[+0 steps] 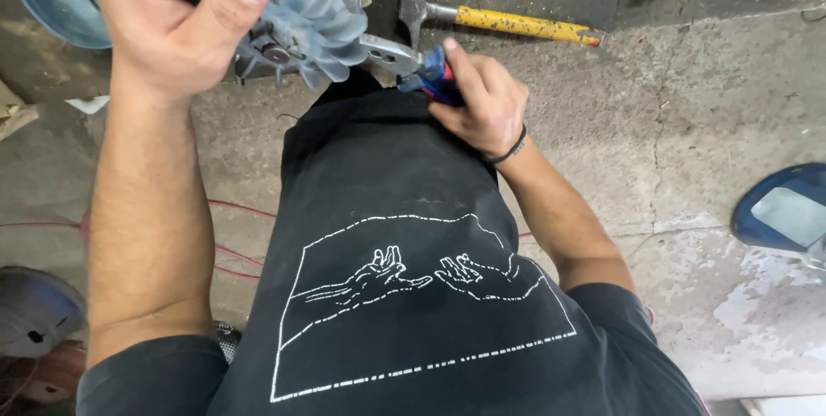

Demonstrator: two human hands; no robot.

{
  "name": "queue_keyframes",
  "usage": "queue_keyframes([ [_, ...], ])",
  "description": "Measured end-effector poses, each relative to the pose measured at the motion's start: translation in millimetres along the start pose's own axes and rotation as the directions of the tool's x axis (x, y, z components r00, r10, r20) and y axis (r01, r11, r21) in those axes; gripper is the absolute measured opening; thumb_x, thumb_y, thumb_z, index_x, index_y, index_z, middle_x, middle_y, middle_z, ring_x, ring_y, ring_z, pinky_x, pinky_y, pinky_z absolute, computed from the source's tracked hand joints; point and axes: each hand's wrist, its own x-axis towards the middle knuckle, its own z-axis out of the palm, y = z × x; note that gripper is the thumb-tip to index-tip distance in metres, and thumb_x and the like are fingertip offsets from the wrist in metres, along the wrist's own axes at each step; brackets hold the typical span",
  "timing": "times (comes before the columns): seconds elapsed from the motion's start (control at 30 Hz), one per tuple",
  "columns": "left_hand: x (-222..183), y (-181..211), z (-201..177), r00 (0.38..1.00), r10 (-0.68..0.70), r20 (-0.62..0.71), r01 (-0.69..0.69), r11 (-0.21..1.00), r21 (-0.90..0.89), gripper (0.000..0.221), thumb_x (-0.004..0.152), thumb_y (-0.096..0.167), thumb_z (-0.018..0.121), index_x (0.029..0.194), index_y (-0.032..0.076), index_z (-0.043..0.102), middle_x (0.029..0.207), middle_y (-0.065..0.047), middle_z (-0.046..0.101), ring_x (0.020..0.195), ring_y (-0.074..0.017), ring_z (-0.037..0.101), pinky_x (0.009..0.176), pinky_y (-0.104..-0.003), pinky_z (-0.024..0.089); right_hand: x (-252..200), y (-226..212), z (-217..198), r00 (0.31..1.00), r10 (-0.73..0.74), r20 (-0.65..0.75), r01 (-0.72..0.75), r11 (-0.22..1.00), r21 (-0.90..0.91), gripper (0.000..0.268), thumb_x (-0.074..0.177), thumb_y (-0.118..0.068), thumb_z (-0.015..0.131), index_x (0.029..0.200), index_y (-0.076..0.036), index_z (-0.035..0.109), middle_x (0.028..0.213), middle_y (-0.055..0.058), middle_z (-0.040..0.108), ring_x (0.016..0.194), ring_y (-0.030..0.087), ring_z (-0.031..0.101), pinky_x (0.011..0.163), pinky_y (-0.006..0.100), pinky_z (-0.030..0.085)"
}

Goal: Disassembling an electric motor by removing fasteners and separating the housing components on a workbench.

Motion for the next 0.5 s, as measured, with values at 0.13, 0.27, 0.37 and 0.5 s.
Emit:
queue_keyframes([
  [0.13,-5.2,0.0,-1.3,0.998,-0.052,-0.018,0.053,0.997,0.060,0.041,0.120,0.010,0.064,0.086,-0.010,0.055,0.079,-0.012,0.044,0.075,-0.0261,0.038,0.075,-0.043,0.028,-5.4,4.0,1.7,0.998,-0.027,-0.060,0.028,0.999,0.024,0.062,0.091,-0.021,0.087,0.141,-0.002,0.056,0.098,0.013,0.070,0.079,0.025,0.068,0.061,0.038,0.057],
  [0.27,2.2,-1.0,2.6,1.000,-0.015,-0.020,0.015,1.000,-0.002,0.040,0.118,0.007,0.064,0.085,-0.011,0.050,0.079,-0.015,0.045,0.076,-0.0285,0.041,0.075,-0.044,0.030,1.6,4.8,-5.2,0.998,0.040,0.047,-0.038,0.998,-0.052,0.070,0.090,-0.022,0.085,0.150,-0.008,0.051,0.099,0.009,0.070,0.083,0.021,0.069,0.059,0.034,0.055],
  [0.37,4.7,7.5,5.3,0.999,0.030,-0.014,-0.030,0.999,0.030,0.040,0.119,0.012,0.058,0.100,-0.022,0.066,0.092,-0.024,0.063,0.087,-0.0340,0.060,0.080,-0.044,0.043,-5.2,18.9,-9.7,1.000,0.017,-0.001,-0.016,0.995,0.094,0.059,0.089,-0.022,0.085,0.136,0.002,0.060,0.102,0.014,0.073,0.091,0.028,0.073,0.076,0.037,0.060],
  [0.5,13.4,24.7,16.5,0.981,0.140,-0.135,-0.104,0.964,0.245,0.041,0.116,0.021,0.056,0.112,-0.017,0.071,0.113,-0.031,0.073,0.106,-0.0440,0.072,0.095,-0.051,0.053,-6.4,71.5,-21.9,0.984,0.178,0.010,-0.175,0.976,-0.129,0.053,0.091,-0.025,0.079,0.136,-0.004,0.061,0.109,0.007,0.074,0.087,0.020,0.071,0.065,0.028,0.058],
])
